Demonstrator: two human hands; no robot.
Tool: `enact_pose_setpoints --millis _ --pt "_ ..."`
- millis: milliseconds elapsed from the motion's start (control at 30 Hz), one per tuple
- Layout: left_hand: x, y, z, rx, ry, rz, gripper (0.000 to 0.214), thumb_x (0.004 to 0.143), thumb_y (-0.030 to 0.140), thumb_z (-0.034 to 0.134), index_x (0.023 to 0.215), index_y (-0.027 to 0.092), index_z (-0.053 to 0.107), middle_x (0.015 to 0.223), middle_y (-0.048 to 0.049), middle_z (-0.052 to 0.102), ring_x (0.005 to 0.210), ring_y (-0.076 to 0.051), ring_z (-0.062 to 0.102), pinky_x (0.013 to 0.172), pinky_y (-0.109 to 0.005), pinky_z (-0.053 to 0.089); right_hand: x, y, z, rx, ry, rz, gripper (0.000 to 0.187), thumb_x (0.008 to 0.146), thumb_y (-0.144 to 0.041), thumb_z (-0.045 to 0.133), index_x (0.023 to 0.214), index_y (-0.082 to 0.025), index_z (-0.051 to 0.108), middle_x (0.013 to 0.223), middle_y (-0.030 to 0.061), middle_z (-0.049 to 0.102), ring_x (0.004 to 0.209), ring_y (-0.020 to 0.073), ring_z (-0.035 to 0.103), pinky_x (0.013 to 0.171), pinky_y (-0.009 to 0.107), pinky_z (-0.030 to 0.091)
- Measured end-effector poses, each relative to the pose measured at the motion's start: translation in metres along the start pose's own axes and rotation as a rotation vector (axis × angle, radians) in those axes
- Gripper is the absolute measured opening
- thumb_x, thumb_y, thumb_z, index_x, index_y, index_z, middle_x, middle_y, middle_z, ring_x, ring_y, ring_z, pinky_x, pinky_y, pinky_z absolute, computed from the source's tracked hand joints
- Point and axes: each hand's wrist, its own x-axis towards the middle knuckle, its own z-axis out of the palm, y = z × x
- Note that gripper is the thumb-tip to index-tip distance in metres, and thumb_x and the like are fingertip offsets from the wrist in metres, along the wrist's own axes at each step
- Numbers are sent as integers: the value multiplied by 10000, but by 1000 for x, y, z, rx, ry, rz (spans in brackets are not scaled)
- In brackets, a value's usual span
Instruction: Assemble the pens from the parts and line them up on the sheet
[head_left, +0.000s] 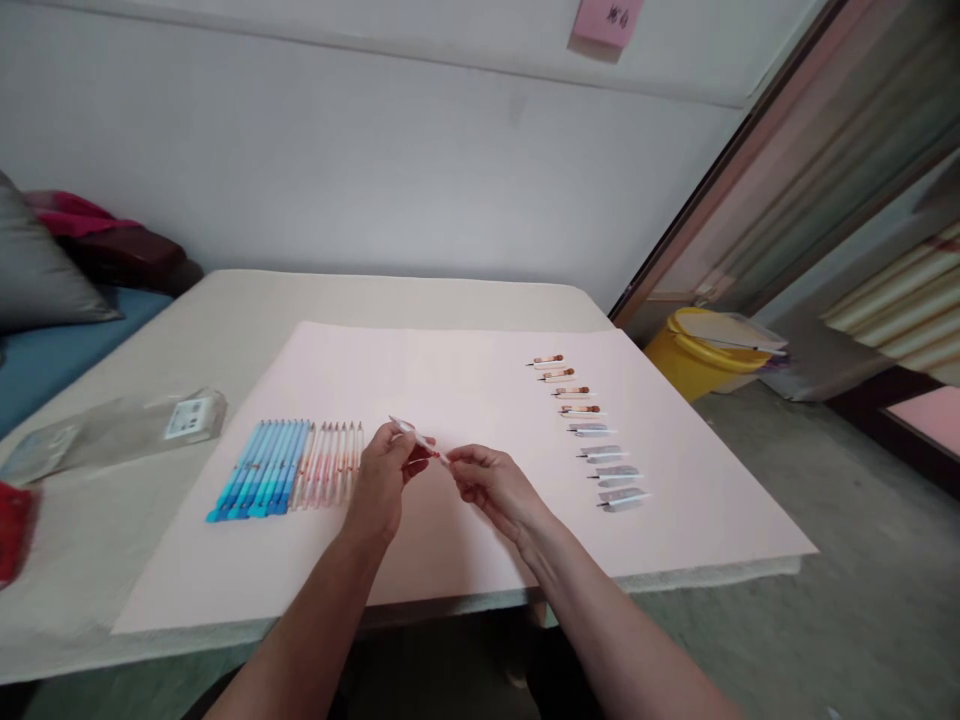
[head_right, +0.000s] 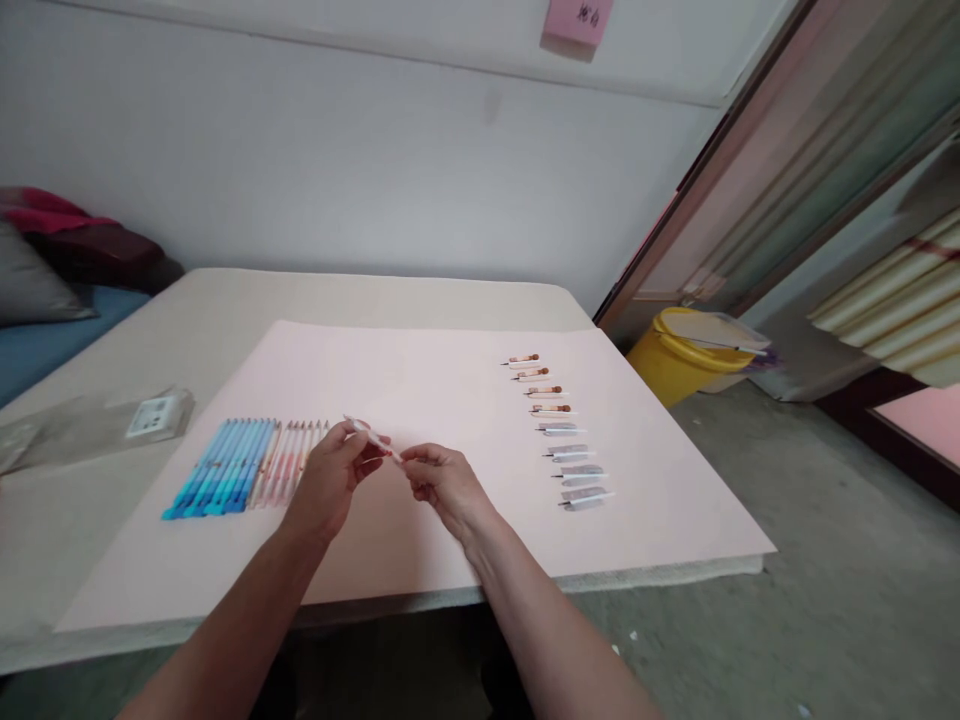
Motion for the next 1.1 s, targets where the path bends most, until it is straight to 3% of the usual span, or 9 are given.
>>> enact_pose_setpoints --millis 133,267,467,567,700,767,867,967,1100 --pt "0 -3 2 2 105 5 215 711 358 620 823 191 545 799 -39 670 724 -141 618 684 -276 444 -1 5 5 -279 117 -211 153 727 -304 605 806 -183 657 602 -12 546 541 112 489 488 233 387" --pt "1 -4 3 -10 154 13 195 697 330 629 798 189 539 786 -38 666 706 -139 617 678 -273 445 -6 7 10 -580 189 -440 160 755 -264 575 870 -219 676 814 34 632 728 142 557 654 260 445" --pt "-2 2 2 -38 28 -13 201 730 334 618 842 188 536 827 -57 675 757 -151 623 697 -278 447 -4 5 8 -172 43 -90 180 758 -309 561 784 -150 642 638 16 594 486 91 485 431 212 359" --pt "-2 3 3 -53 10 -21 226 723 357 634 849 192 546 850 -51 668 763 -148 615 691 -275 448 -2 5 7 -192 81 -139 170 745 -305 577 775 -153 646 632 8 591 491 88 488 426 208 358" --pt "2 0 2 -17 115 59 213 687 352 681 750 182 569 796 2 607 737 -107 570 690 -244 440 -4 8 11 -328 123 -247 160 768 -287 546 798 -176 658 637 -5 589 504 87 501 432 203 368" --pt "5 -1 -2 -27 155 70 193 664 309 705 735 172 589 773 12 583 732 -95 555 706 -239 438 -5 8 13 -302 96 -206 164 767 -289 543 788 -170 655 630 -4 587 490 86 494 420 203 367" --pt "7 -1 -6 -110 133 33 258 650 237 710 881 163 624 842 -31 622 811 -132 581 774 -288 446 -5 7 14 -233 64 -139 171 760 -294 551 764 -152 646 616 0 584 471 84 483 405 204 363" --pt "8 0 -6 -155 98 14 342 665 236 700 987 164 611 928 -77 644 897 -175 591 815 -338 442 -3 7 13 -241 87 -166 164 758 -285 556 768 -150 648 620 -1 587 475 82 488 404 200 359" --pt "8 -1 -5 -73 164 46 252 688 316 692 889 173 639 892 -32 611 820 -128 561 765 -293 431 -3 8 14 -275 90 -182 159 763 -273 547 777 -152 648 622 -5 585 472 81 487 398 197 356"
